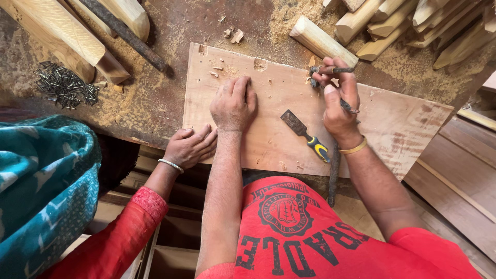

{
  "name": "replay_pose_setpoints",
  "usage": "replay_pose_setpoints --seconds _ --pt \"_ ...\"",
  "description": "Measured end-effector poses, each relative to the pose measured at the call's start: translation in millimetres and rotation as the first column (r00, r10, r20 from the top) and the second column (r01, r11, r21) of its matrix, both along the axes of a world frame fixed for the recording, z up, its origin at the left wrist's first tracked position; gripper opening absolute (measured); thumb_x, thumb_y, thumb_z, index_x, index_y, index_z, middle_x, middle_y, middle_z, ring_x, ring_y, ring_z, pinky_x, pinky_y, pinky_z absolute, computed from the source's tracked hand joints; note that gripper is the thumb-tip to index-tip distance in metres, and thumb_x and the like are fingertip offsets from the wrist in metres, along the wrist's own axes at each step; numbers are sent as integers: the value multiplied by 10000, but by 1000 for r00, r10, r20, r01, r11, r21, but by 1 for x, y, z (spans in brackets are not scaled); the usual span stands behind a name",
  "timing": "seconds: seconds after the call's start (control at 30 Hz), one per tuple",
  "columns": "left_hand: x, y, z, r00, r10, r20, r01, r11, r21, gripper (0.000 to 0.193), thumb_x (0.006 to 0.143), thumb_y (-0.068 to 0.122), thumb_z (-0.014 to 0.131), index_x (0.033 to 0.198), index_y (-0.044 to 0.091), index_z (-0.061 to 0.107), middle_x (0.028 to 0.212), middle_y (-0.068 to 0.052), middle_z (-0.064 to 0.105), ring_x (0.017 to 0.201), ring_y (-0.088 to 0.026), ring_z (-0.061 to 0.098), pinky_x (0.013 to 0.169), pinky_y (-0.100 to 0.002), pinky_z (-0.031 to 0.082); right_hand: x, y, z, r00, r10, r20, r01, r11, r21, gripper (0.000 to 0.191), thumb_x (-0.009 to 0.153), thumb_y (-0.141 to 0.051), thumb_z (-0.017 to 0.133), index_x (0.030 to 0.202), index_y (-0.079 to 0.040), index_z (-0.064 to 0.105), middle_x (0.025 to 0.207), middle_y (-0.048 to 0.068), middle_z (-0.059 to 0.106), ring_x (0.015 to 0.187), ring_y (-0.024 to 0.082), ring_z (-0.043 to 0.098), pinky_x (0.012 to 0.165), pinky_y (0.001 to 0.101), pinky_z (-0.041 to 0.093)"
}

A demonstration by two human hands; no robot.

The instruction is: The person uses a chisel and hammer to carve a rectangular recess into a wooden board. They repeatedly strike the chisel to remove wood chips, then use pliers to pull out remaining splinters. The process is repeated at different locations on the board.

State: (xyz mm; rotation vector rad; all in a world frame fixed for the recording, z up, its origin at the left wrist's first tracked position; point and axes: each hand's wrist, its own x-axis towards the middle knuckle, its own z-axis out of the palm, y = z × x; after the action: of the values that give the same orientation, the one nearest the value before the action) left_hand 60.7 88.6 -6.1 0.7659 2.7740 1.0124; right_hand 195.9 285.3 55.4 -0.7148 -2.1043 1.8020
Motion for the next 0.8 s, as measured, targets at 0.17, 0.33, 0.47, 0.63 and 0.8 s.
replay_pose_setpoints --seconds 0.17,0.33,0.47,0.63,0.8 --pt "0 -1 0 1000 8 -5 -8 1000 8 194 898 185 726 1091 190 703 1048 5 706 924 -220 695 739 -373 570 -4 3 1 997 65 49 -66 998 11 419 1055 -8 402 1473 18 406 1441 144 486 1222 184 563 1144 393 531" --pt "-1 0 2 1000 1 -11 -1 1000 2 171 928 177 731 1095 192 698 1039 8 694 928 -218 693 741 -368 570 -19 10 -1 997 80 22 -83 939 333 311 938 -13 483 1246 -10 523 1238 144 532 1153 232 546 1069 379 497" --pt "0 -1 1 1000 14 -25 -14 1000 17 184 908 182 728 1090 192 699 1030 3 691 904 -223 686 717 -375 561 -37 20 -7 991 31 -128 -17 994 109 275 919 -76 446 1180 -7 501 1182 162 574 1093 245 576 1062 394 512" --pt "1 -2 0 999 -26 -43 26 1000 9 180 919 190 732 1095 197 693 1036 1 672 907 -233 675 718 -381 560 -65 42 -15 987 -111 -119 97 989 -114 198 917 -102 400 1045 -33 533 891 146 600 834 224 613 867 410 609" --pt "-2 2 2 998 -39 -49 37 998 -42 202 903 206 739 1099 212 693 1041 5 672 904 -233 678 696 -380 551 -101 72 -29 964 -157 213 226 906 -357 136 903 -85 447 945 -62 574 799 105 622 696 234 623 677 395 570"
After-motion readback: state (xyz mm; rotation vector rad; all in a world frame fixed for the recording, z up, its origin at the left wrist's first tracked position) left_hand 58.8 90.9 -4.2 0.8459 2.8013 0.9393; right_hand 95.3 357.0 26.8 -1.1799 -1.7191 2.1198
